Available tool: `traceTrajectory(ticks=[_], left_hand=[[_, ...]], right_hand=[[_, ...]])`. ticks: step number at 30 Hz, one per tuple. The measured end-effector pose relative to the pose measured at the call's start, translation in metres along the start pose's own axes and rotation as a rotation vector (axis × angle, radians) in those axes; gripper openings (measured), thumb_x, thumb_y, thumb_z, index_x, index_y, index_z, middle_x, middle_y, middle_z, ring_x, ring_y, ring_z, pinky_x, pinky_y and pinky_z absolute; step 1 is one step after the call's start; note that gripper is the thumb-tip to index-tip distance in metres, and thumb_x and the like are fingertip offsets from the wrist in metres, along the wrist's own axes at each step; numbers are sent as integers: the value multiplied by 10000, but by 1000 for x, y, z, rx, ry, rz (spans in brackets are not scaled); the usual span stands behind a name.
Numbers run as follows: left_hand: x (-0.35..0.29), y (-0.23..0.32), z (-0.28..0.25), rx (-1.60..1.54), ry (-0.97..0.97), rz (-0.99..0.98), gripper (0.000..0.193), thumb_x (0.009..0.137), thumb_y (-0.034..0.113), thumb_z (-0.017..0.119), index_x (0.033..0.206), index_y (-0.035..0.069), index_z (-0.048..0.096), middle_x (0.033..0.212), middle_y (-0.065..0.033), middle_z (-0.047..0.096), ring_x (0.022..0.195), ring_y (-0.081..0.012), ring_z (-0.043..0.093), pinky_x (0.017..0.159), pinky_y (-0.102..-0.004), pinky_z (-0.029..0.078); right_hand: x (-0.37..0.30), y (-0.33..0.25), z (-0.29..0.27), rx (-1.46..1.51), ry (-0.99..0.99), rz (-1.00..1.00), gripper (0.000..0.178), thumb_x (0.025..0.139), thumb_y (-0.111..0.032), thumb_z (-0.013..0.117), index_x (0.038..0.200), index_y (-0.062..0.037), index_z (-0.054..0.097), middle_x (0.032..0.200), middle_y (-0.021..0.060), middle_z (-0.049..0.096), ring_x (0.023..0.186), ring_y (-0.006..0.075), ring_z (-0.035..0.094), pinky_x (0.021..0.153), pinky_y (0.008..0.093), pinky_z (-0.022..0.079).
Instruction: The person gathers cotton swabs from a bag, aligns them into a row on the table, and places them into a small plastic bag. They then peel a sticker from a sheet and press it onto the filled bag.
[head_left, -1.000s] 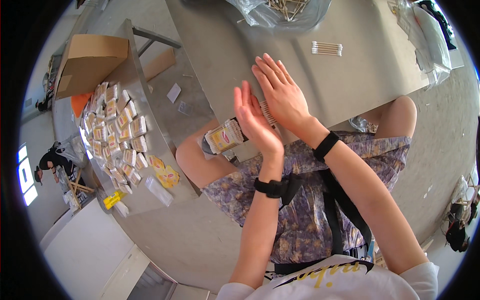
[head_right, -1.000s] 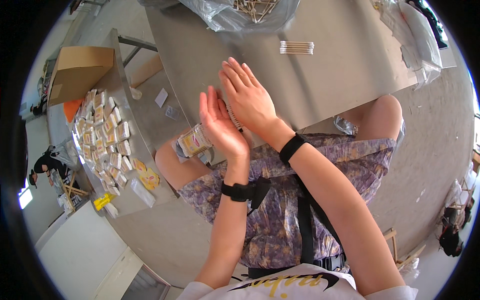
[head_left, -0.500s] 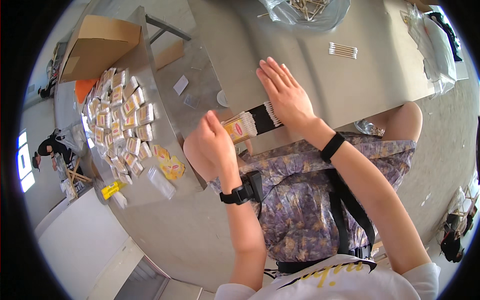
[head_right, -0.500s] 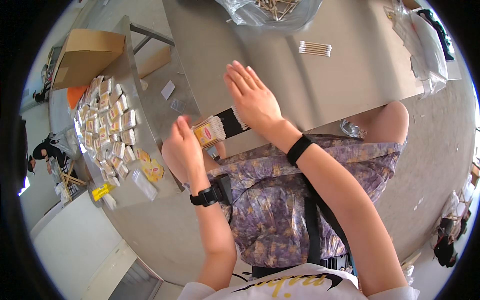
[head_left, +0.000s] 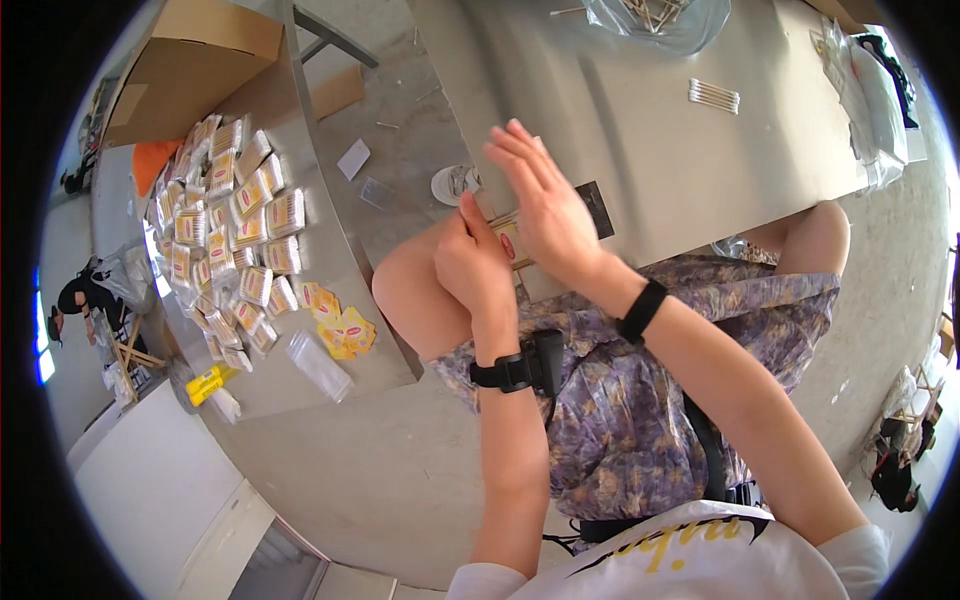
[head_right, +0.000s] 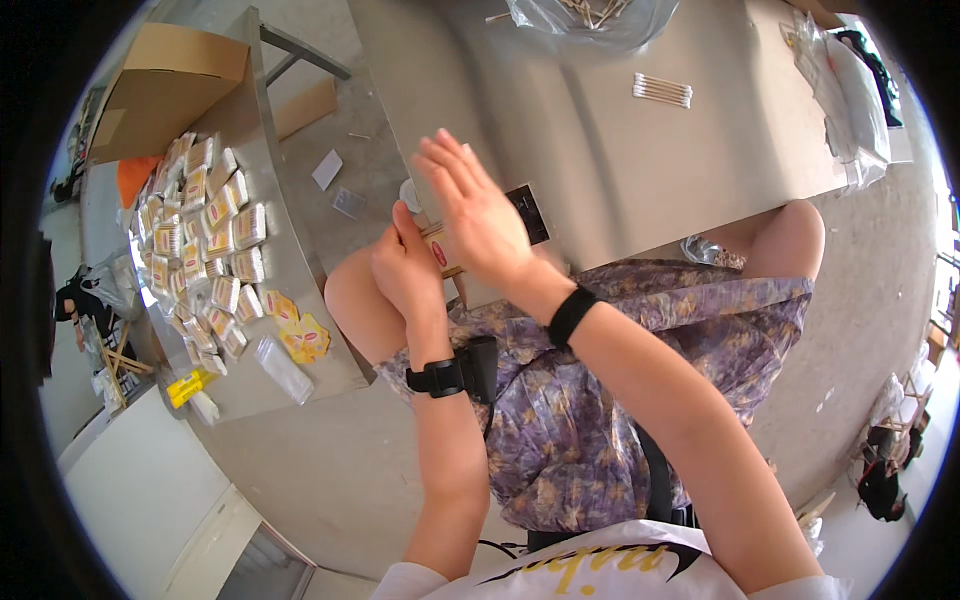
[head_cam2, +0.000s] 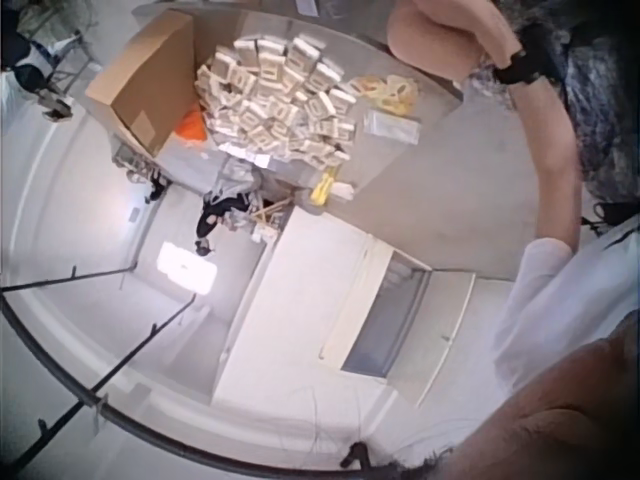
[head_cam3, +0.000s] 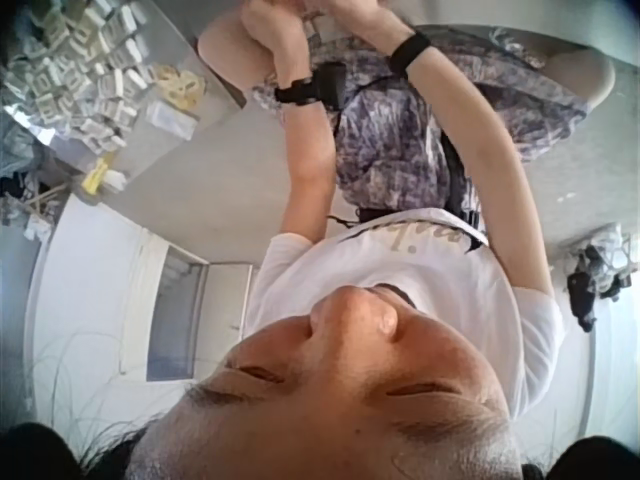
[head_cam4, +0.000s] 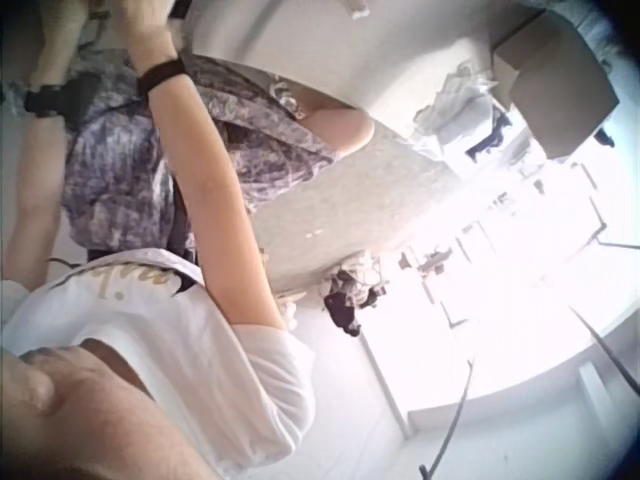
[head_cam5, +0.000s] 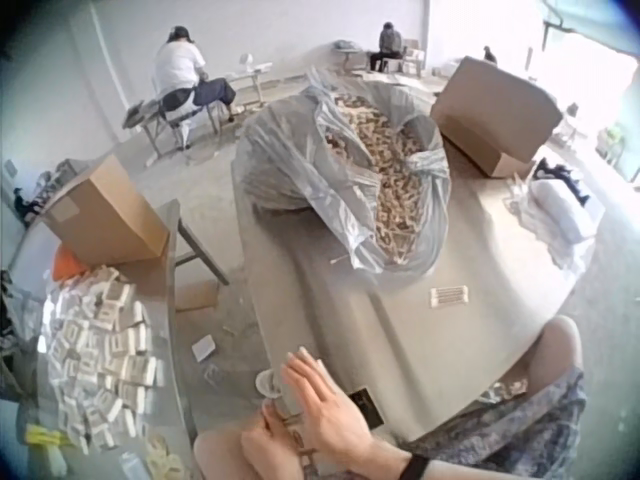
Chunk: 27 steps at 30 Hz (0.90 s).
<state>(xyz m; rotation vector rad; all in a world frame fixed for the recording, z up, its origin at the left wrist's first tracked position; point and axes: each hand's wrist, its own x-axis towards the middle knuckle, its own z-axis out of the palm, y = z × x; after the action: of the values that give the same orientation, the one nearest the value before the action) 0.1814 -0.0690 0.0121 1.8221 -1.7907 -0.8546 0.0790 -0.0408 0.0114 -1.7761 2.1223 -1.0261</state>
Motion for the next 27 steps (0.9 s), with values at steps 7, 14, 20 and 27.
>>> traceTrajectory(ticks=[7,14,20,27], left_hand=[[-3,6,-28,-231,-246,31,323,1015,307,568,1037,-8,638,871,-175,680,753,-303,641,675,-373,488],[9,10,-82,389,-410,764,680,625,230,884,1238,114,615,1212,-93,627,1110,-297,618,863,-405,524],[7,4,-60,46,-505,621,427,772,59,736,1181,33,619,1134,-127,632,1024,-327,639,832,-395,526],[10,33,-70,266,-581,579,402,808,195,791,1181,78,695,1075,-49,618,862,-182,634,772,-314,520]], right_hand=[[-1,-2,5,758,137,193,376,1030,-171,484,1365,-5,513,1421,149,532,1414,299,408,1146,396,341],[-26,1,-15,1275,95,480,538,1064,-436,407,1442,-56,449,1471,101,478,1413,208,370,1180,373,276],[-23,-37,13,706,20,104,565,1012,-364,525,1451,-27,414,1496,176,436,1474,353,281,1198,436,236],[-34,-7,-50,1274,168,452,519,1070,-376,422,1439,-10,425,1441,127,494,1386,206,407,1145,360,313]])
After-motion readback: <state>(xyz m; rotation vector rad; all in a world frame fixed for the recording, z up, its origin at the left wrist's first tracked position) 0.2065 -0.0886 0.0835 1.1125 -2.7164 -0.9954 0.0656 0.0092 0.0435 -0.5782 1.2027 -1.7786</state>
